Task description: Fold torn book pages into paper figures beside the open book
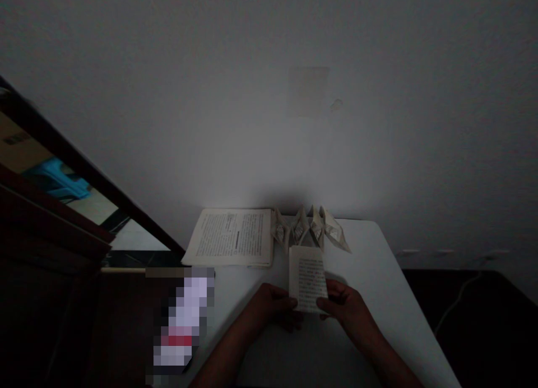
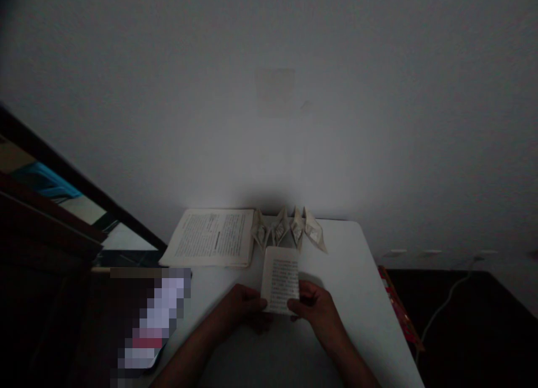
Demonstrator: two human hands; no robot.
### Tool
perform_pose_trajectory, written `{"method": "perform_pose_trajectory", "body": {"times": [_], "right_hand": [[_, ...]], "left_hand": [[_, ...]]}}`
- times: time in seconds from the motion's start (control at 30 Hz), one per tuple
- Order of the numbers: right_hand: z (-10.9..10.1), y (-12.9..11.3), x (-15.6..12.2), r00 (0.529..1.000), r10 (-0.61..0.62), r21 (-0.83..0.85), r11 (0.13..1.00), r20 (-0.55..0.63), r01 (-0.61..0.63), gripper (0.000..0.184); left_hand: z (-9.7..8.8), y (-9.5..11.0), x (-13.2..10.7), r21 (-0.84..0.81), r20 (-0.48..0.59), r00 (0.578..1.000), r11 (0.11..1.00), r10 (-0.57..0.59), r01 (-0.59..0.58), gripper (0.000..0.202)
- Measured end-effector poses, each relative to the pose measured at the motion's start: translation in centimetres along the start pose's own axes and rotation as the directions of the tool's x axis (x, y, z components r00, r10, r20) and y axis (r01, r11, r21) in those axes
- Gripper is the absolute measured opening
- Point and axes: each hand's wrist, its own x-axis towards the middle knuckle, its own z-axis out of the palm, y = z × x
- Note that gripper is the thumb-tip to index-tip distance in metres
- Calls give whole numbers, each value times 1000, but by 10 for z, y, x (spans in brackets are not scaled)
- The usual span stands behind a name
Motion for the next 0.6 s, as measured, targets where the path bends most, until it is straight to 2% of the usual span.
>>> {"method": "perform_pose_trajectory", "body": {"times": [0.2,0.6], "right_hand": [[-1,0,1,1000,-3,-9,1000,4,3,38],[-1,0,0,1000,-11,-9,1000,19,11,40]], "left_hand": [[3,4,-4,73,-15,1000,997,13,-12,41],[1,1,-2,60,-5,1000,998,12,-11,39]]}}
